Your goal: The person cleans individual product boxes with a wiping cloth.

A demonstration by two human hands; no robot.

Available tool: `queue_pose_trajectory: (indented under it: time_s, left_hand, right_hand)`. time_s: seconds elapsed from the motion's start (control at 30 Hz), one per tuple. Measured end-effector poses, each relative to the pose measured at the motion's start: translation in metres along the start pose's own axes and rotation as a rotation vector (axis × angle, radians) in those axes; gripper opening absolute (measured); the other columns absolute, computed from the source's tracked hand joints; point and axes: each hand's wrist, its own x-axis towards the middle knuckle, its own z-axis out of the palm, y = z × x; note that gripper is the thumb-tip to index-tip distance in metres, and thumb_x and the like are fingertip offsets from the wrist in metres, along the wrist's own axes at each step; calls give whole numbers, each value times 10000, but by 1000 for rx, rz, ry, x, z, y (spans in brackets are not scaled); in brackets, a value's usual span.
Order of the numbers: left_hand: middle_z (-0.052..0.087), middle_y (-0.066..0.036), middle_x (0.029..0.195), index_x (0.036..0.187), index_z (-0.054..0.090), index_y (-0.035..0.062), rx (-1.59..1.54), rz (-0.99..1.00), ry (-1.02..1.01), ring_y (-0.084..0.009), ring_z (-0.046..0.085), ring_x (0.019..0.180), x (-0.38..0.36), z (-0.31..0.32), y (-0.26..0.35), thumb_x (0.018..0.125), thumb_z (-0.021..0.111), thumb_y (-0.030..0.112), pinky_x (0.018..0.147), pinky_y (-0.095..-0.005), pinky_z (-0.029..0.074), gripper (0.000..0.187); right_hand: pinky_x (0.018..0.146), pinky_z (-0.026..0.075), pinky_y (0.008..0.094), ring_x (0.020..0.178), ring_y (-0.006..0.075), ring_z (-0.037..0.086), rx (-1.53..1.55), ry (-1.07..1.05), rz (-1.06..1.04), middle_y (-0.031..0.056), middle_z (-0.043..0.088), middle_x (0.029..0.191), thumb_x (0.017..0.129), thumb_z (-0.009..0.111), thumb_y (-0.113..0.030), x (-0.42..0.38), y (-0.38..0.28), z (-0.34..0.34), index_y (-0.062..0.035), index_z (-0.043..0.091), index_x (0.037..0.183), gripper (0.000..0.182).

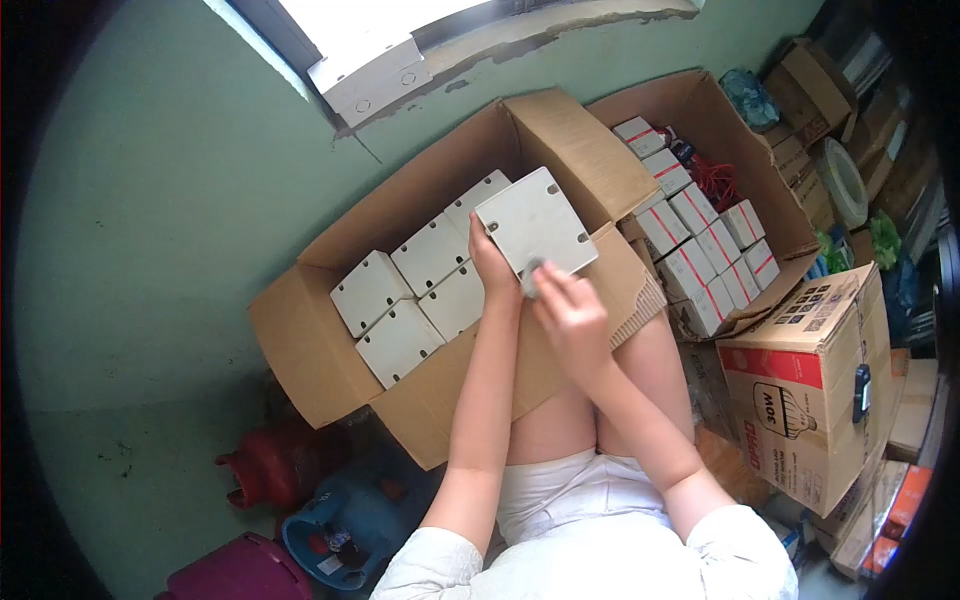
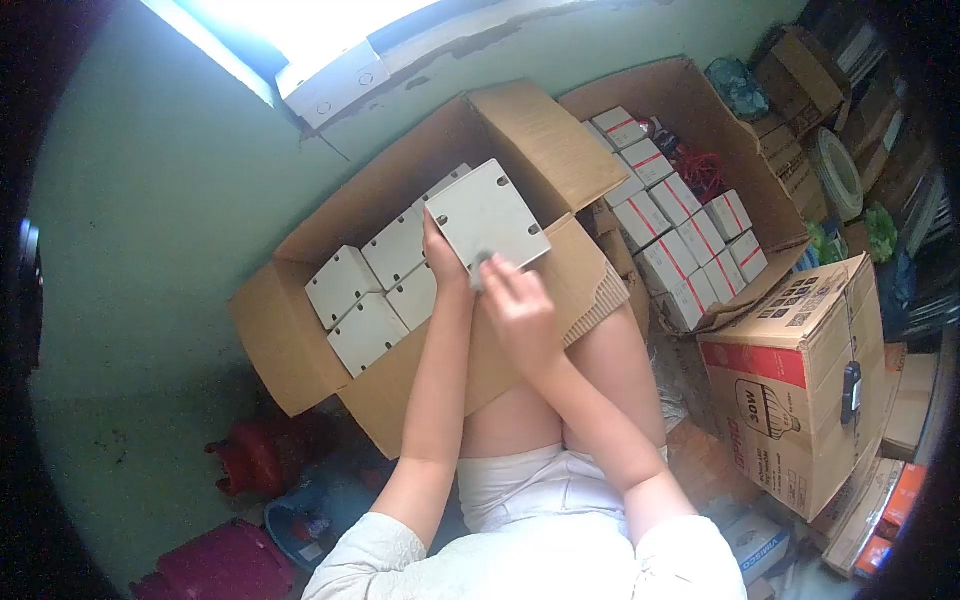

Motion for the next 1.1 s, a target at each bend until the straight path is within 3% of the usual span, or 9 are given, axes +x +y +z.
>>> queue_pose_trajectory:
  time_s: [0.1,0.23,0.4,0.5,0.57,0.83,0.97,1.0,1.1]
  left_hand:
    - [650,-100,1126,1205,565,45,146,13,-5,-215,666,963,4,-9,-3,1047,355,395,807,-340,550,438]
    - [652,-94,1122,1203,567,54,-5,-28,34,-210,655,993,-6,4,-2,1046,349,397,845,-339,536,436]
    - [652,-83,1129,1210,570,72,3,-39,-22,-210,644,1030,-2,-2,-3,1044,329,420,892,-350,520,455]
    - [658,-103,1115,1169,587,46,-80,-18,-12,-215,659,1007,-1,4,-5,1042,354,414,867,-352,533,453]
    - [658,-102,1115,1171,587,47,-90,-27,-17,-218,659,1006,-1,4,-7,1042,351,412,868,-353,533,453]
    - [656,-90,1137,1202,578,47,-97,-48,-54,-227,648,1032,3,-2,-5,1047,339,403,896,-365,519,456]
    - [654,-101,1138,1216,574,45,-90,-28,-11,-229,649,1030,-6,1,-7,1046,332,413,909,-368,519,472]
    - [654,-103,1137,1218,570,44,-99,-30,-33,-231,651,1025,-7,3,-6,1045,336,413,909,-371,522,470]
    - [657,-107,1123,1206,570,45,-169,-35,-54,-234,658,1008,-4,9,0,1043,346,412,905,-379,529,460]
  right_hand:
    - [857,538,383,1007,316,649,69,-51,-3,146,662,1151,720,751,-12,4,0,-7,-23,691,1132,417]
    - [842,541,380,968,299,647,-31,202,141,132,659,1103,732,747,-58,34,28,-10,-19,682,1115,390]
    - [888,527,388,1023,331,646,33,24,-84,161,663,1134,748,745,-33,21,13,2,-26,675,1158,416]
    - [876,528,392,963,324,643,-49,90,-43,146,654,1128,763,733,-59,39,35,-11,-3,661,1153,401]
    - [876,527,396,1015,338,641,48,154,73,173,666,1106,771,718,-39,57,44,-18,-8,669,1146,378]
    - [870,530,384,975,319,638,43,-93,-277,150,652,1170,755,726,-52,28,22,1,-6,666,1156,408]
    - [869,536,367,938,283,632,-97,27,-166,151,656,1163,739,665,-25,68,41,-20,32,658,1137,402]
    - [846,533,392,943,299,629,-63,71,-127,139,661,1142,798,674,-53,75,44,-19,-4,667,1139,345]
    - [857,531,394,952,307,629,-138,48,-242,133,662,1150,812,665,-72,64,34,-1,3,664,1131,329]
